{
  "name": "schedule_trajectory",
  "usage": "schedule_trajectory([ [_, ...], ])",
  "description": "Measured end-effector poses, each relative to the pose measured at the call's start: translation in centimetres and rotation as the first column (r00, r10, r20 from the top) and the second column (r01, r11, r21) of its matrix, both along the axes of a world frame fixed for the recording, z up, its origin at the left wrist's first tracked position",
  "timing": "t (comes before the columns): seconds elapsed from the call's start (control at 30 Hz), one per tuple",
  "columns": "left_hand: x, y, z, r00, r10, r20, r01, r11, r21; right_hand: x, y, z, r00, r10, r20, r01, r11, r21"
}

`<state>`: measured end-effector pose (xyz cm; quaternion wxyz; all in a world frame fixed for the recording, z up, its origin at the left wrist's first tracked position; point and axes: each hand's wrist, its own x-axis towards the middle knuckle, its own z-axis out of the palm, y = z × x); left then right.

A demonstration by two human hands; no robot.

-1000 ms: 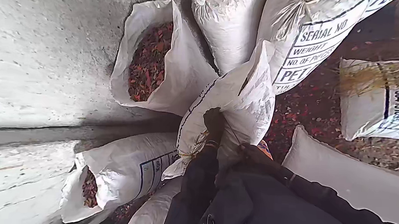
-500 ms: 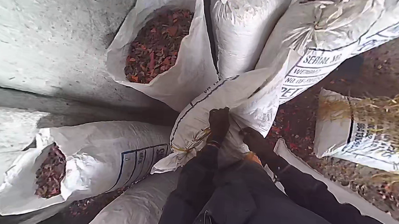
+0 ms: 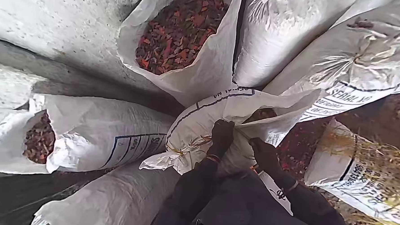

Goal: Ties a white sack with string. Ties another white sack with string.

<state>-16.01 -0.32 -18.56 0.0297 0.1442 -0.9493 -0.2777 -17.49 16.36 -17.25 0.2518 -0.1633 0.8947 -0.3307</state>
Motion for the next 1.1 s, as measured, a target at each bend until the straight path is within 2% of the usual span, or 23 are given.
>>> schedule_trajectory([
  [0.13, 0.2, 0.7, -1.3, 0.975, 0.09, -0.202, -0.101, 0.994, -0.047, -3.3, -4.7, 1.4, 0.979, 0.185, 0.088, -0.196, 0.971, 0.137],
  [0.2, 0.3, 1.1, -1.9, 0.965, 0.106, -0.24, -0.124, 0.99, -0.061, -4.4, -5.9, 1.8, 0.953, 0.267, 0.143, -0.29, 0.942, 0.168],
  [0.33, 0.2, 1.5, -1.5, 0.985, 0.111, -0.133, -0.115, 0.993, -0.021, -5.7, -4.2, 1.9, 0.912, 0.375, 0.164, -0.397, 0.908, 0.134],
  [0.47, 0.7, 1.6, -2.2, 0.964, 0.1, -0.248, -0.114, 0.993, -0.042, -5.4, -1.2, 1.6, 0.875, 0.402, 0.27, -0.457, 0.87, 0.186],
  [0.57, 0.9, 1.9, -2.4, 0.963, 0.107, -0.248, -0.116, 0.993, -0.024, -5.1, -2.2, 0.4, 0.927, 0.365, 0.086, -0.373, 0.922, 0.107],
  [0.63, 0.9, 2.0, -2.5, 0.973, 0.111, -0.201, -0.119, 0.993, -0.026, -5.6, -4.8, 1.5, 0.924, 0.364, 0.12, -0.379, 0.913, 0.151],
  [0.7, 0.5, 1.7, -2.2, 0.98, 0.128, -0.15, -0.133, 0.991, -0.028, -6.3, -5.9, 2.3, 0.897, 0.417, 0.149, -0.442, 0.866, 0.235],
  [0.77, 0.4, 1.8, -1.4, 0.982, 0.152, -0.113, -0.15, 0.988, 0.026, -7.1, -5.7, 4.3, 0.828, 0.53, 0.185, -0.56, 0.769, 0.307],
  [0.83, 0.4, 1.6, -0.9, 0.975, 0.165, -0.146, -0.158, 0.986, 0.062, -8.0, -5.0, 8.4, 0.759, 0.638, 0.131, -0.649, 0.723, 0.236],
  [0.87, 0.5, 1.7, -1.3, 0.964, 0.172, -0.202, -0.167, 0.985, 0.043, -8.6, -4.6, 9.8, 0.752, 0.659, 0.022, -0.657, 0.745, 0.117],
  [0.9, 0.7, 2.0, -1.7, 0.952, 0.178, -0.248, -0.18, 0.984, 0.014, -9.5, -4.8, 10.1, 0.754, 0.647, -0.111, -0.653, 0.757, -0.02],
  [0.93, 0.8, 2.3, -2.1, 0.942, 0.18, -0.282, -0.187, 0.982, 0.002, -10.8, -6.0, 9.6, 0.759, 0.627, -0.175, -0.648, 0.754, -0.106],
  [0.97, 1.0, 2.5, -2.1, 0.94, 0.176, -0.292, -0.184, 0.983, 0.0, -12.2, -8.0, 8.2, 0.756, 0.622, -0.202, -0.649, 0.753, -0.11],
  [1.0, 1.1, 2.6, -2.1, 0.941, 0.17, -0.293, -0.18, 0.984, -0.007, -13.6, -10.5, 6.5, 0.747, 0.649, -0.143, -0.658, 0.753, -0.02],
  [1.07, 1.2, 2.6, -2.1, 0.942, 0.162, -0.295, -0.18, 0.983, -0.037, -14.2, -14.8, 3.4, 0.692, 0.718, 0.079, -0.711, 0.659, 0.246],
  [1.1, 1.4, 2.5, -2.1, 0.943, 0.16, -0.291, -0.178, 0.983, -0.035, -13.6, -16.0, 2.7, 0.672, 0.729, 0.127, -0.73, 0.623, 0.281],
])
